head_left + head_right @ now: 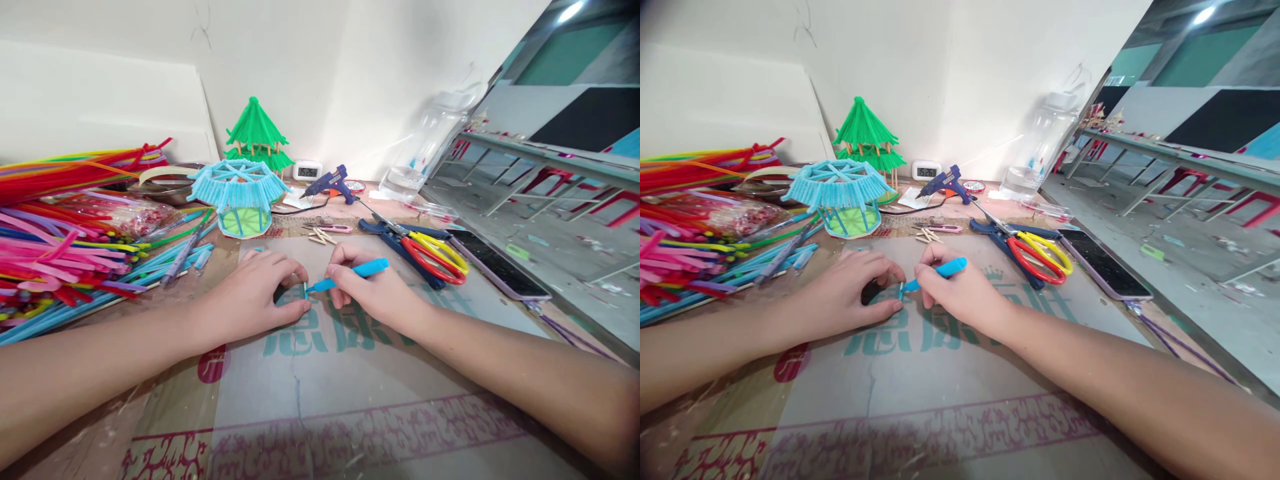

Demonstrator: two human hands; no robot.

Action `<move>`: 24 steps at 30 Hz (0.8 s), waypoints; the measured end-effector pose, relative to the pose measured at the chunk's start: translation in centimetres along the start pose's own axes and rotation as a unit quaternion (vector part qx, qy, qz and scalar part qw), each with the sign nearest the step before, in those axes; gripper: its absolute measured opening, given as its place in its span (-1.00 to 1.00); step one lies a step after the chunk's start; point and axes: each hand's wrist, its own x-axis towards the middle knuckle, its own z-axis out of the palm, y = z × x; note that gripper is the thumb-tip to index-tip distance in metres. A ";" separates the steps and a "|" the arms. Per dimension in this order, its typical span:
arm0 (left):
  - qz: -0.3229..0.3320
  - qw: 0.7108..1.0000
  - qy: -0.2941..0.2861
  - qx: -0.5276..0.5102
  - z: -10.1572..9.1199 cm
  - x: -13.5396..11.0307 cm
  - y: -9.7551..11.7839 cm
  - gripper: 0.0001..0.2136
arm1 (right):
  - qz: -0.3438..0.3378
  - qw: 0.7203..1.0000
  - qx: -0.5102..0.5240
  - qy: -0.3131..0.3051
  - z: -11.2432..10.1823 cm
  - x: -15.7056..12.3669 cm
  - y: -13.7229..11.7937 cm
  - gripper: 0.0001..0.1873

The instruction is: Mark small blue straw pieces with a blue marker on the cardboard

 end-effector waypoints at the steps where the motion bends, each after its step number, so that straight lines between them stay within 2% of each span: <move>1: 0.001 1.000 0.001 0.001 0.0 0.0 0.0 -0.70 | -0.002 1.000 -0.002 0.003 0.0 0.0 0.0 -0.82; 24: -0.006 1.000 0.012 -0.014 0.2 0.0 -0.1 -0.72 | -0.012 0.999 -0.027 0.028 0.2 0.3 0.5 -0.80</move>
